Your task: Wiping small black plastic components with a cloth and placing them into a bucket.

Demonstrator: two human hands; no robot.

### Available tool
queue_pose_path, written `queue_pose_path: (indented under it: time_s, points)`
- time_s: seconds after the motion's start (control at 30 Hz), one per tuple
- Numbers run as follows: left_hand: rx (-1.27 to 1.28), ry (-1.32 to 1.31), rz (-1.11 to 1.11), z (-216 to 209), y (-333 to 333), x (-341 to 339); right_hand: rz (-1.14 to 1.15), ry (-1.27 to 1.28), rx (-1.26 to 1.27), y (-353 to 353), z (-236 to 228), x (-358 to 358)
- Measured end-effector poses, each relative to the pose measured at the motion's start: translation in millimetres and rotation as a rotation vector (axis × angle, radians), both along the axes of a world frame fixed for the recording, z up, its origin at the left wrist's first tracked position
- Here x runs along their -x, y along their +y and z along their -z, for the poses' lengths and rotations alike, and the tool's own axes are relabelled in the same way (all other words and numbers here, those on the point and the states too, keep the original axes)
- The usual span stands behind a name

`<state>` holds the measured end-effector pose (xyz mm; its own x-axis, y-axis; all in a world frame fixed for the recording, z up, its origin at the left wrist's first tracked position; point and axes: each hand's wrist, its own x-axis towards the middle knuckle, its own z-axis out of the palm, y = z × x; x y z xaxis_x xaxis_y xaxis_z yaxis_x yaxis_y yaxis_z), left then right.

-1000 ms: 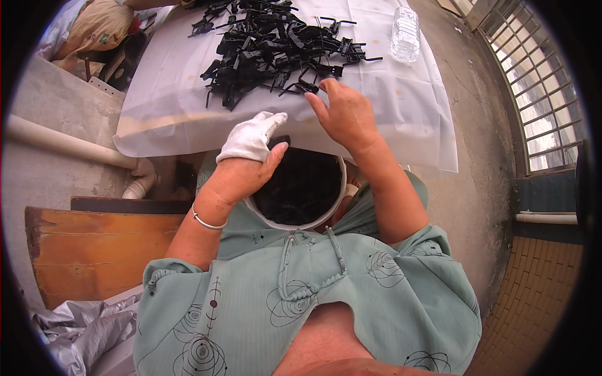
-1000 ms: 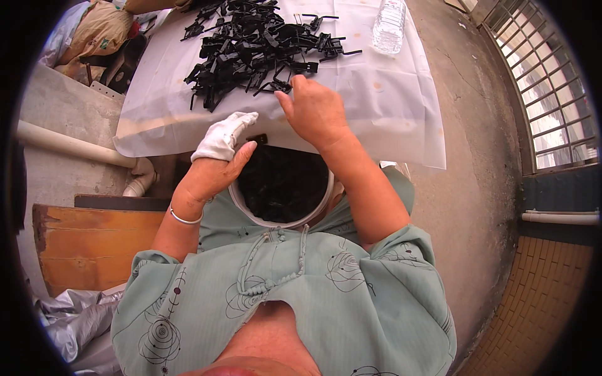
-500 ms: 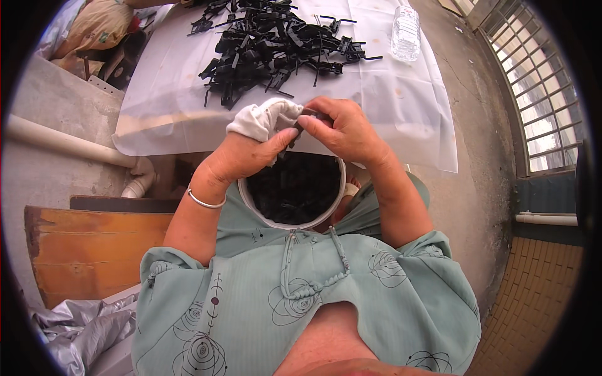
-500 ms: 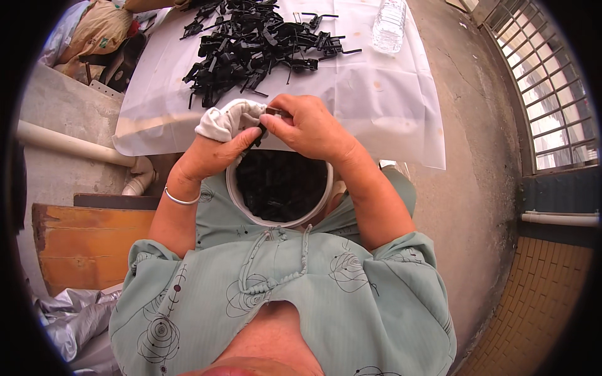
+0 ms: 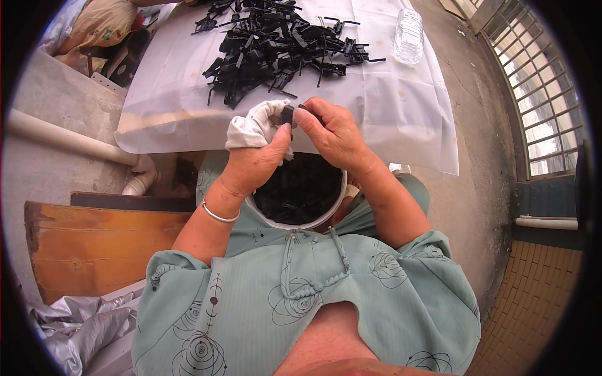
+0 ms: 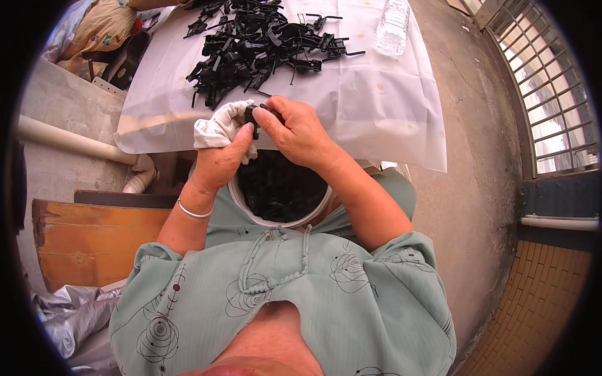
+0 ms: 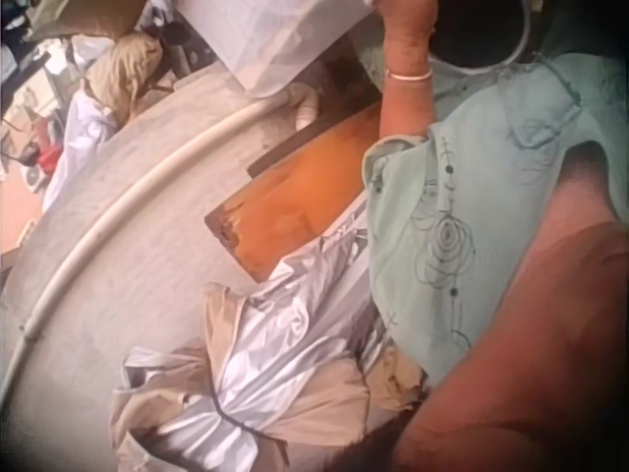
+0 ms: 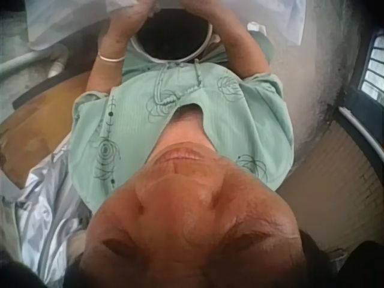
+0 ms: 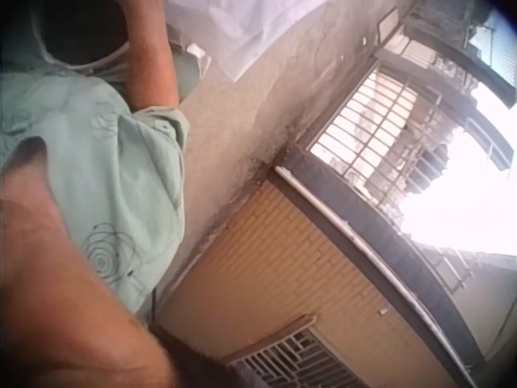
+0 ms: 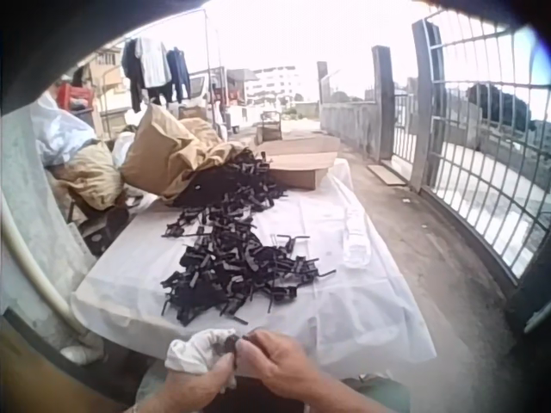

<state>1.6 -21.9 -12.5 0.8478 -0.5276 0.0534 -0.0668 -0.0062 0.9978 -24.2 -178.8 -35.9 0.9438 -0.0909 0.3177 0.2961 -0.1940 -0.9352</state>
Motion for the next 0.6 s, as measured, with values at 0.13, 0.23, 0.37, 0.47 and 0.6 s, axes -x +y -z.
queue_pose_path:
  time_s: [0.13,0.23,0.37,0.47,0.6]
  points:
    - [-0.147,-0.367,-0.135,14,0,-6,-0.115,-0.011,0.192,-1,-1,1]
    - [-0.245,-0.651,-0.193,18,-3,-3,-0.123,0.077,0.138,6,9,0]
    - [-0.395,-0.865,-0.211,18,-3,-4,-0.107,0.186,-0.106,17,30,-3]
    - [-0.318,-0.675,-0.175,18,3,-2,-0.254,0.165,-0.289,13,23,-2]
    - [-0.018,-0.315,-0.117,15,8,-16,-0.091,0.132,0.227,1,-2,1]
